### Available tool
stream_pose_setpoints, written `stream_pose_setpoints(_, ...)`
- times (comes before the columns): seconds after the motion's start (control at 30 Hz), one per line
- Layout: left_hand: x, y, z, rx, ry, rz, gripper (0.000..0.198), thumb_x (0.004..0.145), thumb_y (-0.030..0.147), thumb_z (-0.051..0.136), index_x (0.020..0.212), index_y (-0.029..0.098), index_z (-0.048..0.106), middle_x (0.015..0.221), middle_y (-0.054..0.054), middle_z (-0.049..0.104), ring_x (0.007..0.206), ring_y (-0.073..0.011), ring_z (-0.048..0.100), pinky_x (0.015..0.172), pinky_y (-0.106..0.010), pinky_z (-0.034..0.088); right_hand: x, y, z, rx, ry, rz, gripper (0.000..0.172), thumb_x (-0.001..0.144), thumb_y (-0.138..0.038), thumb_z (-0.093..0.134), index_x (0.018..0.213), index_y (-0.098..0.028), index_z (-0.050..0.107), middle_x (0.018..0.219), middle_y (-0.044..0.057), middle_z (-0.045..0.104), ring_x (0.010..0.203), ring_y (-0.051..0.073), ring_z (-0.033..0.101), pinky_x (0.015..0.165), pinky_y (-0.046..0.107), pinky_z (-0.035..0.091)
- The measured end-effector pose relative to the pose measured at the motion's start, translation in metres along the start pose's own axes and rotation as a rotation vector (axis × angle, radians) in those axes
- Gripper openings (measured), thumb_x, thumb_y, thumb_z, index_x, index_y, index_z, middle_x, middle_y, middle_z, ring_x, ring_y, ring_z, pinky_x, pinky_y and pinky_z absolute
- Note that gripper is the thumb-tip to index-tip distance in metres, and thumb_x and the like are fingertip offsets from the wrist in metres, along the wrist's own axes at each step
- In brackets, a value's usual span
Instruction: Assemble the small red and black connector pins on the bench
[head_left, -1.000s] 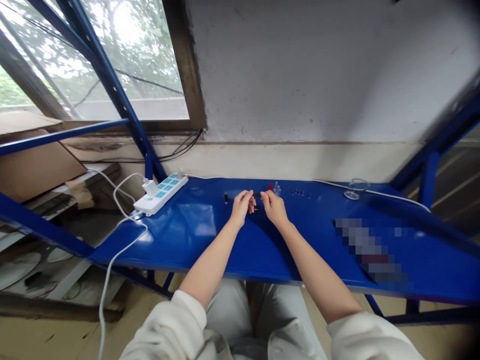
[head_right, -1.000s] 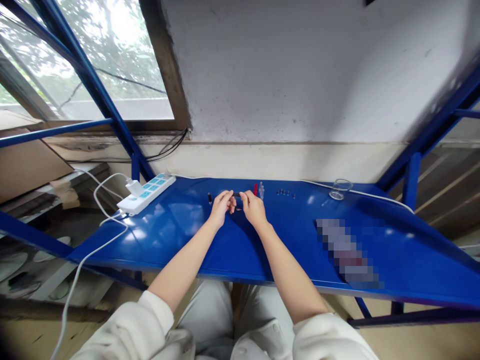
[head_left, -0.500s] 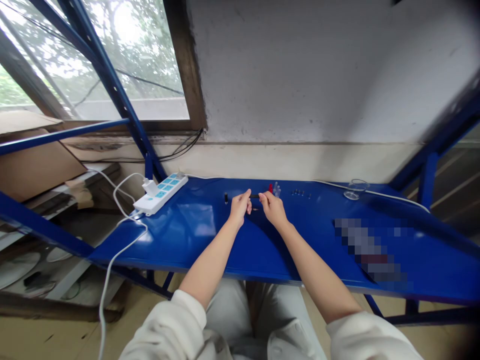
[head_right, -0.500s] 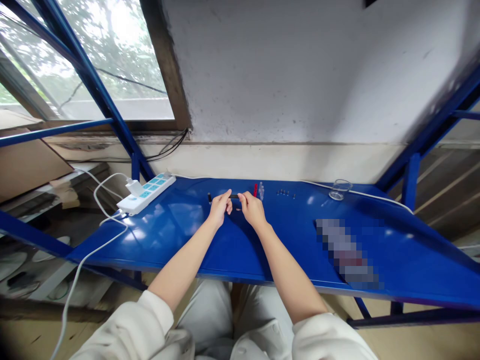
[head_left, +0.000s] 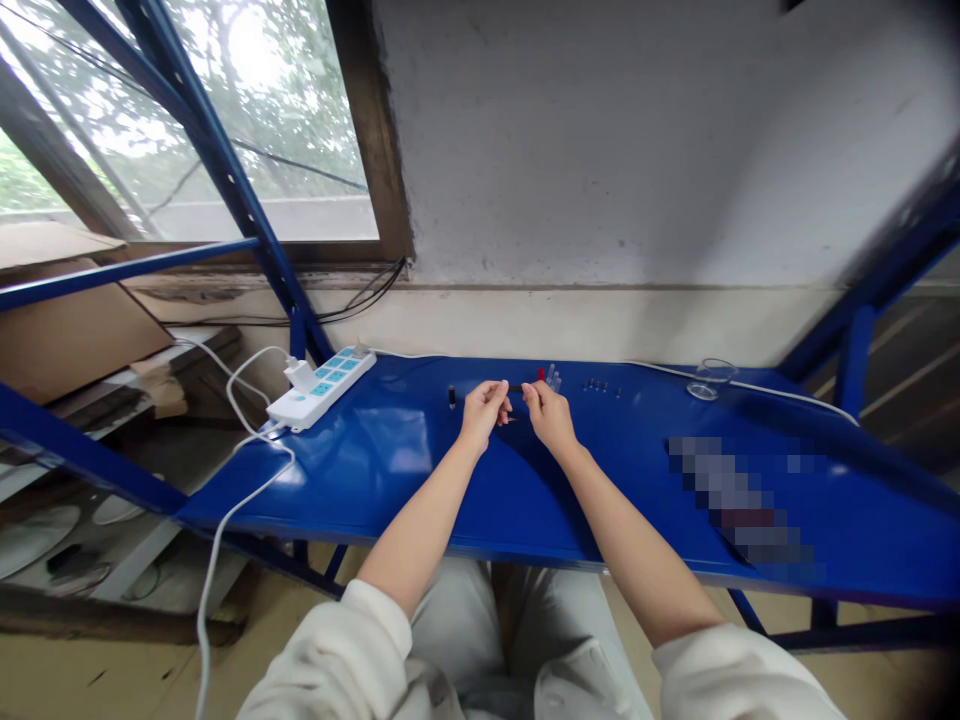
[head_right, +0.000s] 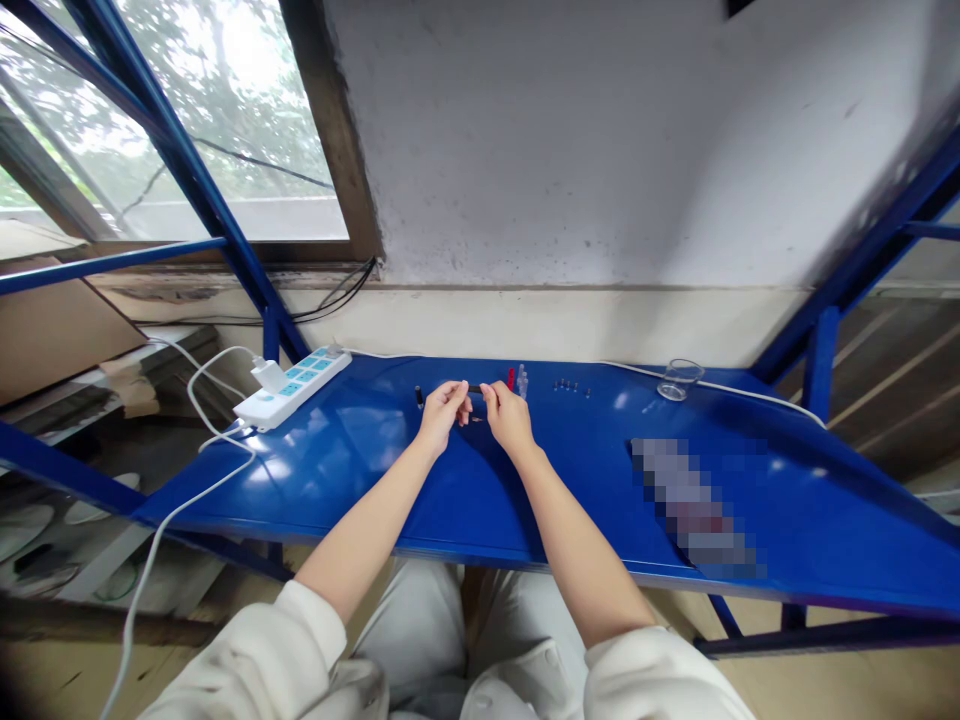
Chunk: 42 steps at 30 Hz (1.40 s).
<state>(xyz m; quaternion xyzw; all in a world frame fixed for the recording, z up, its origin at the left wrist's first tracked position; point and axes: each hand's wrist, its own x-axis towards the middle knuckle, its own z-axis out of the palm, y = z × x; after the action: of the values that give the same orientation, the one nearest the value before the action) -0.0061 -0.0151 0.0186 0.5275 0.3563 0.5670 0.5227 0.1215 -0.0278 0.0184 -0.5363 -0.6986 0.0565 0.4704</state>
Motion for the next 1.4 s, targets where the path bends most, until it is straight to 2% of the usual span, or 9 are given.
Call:
stream_pose_setpoints(0.47, -0.0013, 0.0018, 0.0001, -0.002, 0.072, -0.005, 0.037, 0.071, 0.050, 0.055, 0.061, 0.015, 0.047, 0.044, 0.006, 0.043, 0.033, -0.0039, 0.038, 0.036, -0.018, 0.028, -0.0013, -0.0028, -0.0013, 0.031, -0.039, -0.025, 0.037, 0.088, -0.041, 0.028, 0.075, -0.019, 0.054, 0.062, 0.002, 0.058, 0.054, 0.013, 0.053, 0.054, 0.021, 0.035)
stream_pose_setpoints(0.67, 0.0005, 0.0001, 0.0001, -0.026, 0.120, 0.022, 0.040, 0.072, 0.047, 0.055, 0.052, 0.017, 0.037, 0.038, 0.007, 0.037, 0.032, -0.0040, 0.036, 0.037, -0.018, 0.027, -0.0013, -0.0039, 0.0003, 0.055, -0.066, -0.041, 0.036, 0.088, -0.041, 0.028, 0.078, -0.019, 0.054, 0.066, 0.003, 0.059, 0.055, 0.013, 0.053, 0.055, 0.021, 0.036)
stream_pose_setpoints(0.93, 0.0016, -0.0015, -0.0016, -0.030, 0.161, 0.007, 0.040, 0.072, 0.048, 0.054, 0.054, 0.017, 0.035, 0.038, 0.008, 0.036, 0.031, -0.0040, 0.036, 0.036, -0.018, 0.026, -0.0018, -0.0031, 0.0000, 0.045, -0.132, -0.009, 0.030, 0.087, -0.040, 0.030, 0.089, -0.019, 0.052, 0.071, 0.003, 0.059, 0.059, 0.014, 0.054, 0.056, 0.023, 0.037)
stream_pose_setpoints(1.17, 0.0053, -0.0018, -0.0043, -0.048, 0.241, -0.021, 0.039, 0.072, 0.049, 0.053, 0.056, 0.018, 0.036, 0.038, 0.008, 0.035, 0.029, -0.0042, 0.035, 0.033, -0.018, 0.024, -0.0005, 0.0022, 0.0034, 0.172, -0.154, -0.009, 0.025, 0.085, -0.034, 0.035, 0.103, -0.020, 0.045, 0.093, 0.007, 0.059, 0.071, 0.015, 0.058, 0.065, 0.026, 0.042)
stream_pose_setpoints(1.3, 0.0052, -0.0019, -0.0049, -0.007, 0.241, 0.023, 0.038, 0.073, 0.051, 0.052, 0.058, 0.017, 0.039, 0.041, 0.008, 0.039, 0.030, -0.0037, 0.034, 0.032, -0.018, 0.024, 0.0002, 0.0048, 0.0044, 0.133, -0.156, -0.008, 0.023, 0.084, -0.031, 0.037, 0.102, -0.020, 0.047, 0.094, 0.007, 0.060, 0.075, 0.015, 0.058, 0.067, 0.026, 0.042)
stream_pose_setpoints(1.4, 0.0033, -0.0028, -0.0036, 0.050, 0.199, 0.080, 0.036, 0.073, 0.051, 0.051, 0.065, 0.017, 0.046, 0.044, 0.007, 0.043, 0.031, -0.0036, 0.036, 0.033, -0.017, 0.026, 0.0003, 0.0057, 0.0039, 0.068, -0.161, -0.020, 0.022, 0.083, -0.031, 0.040, 0.098, -0.019, 0.049, 0.091, 0.006, 0.060, 0.066, 0.014, 0.056, 0.063, 0.026, 0.041)
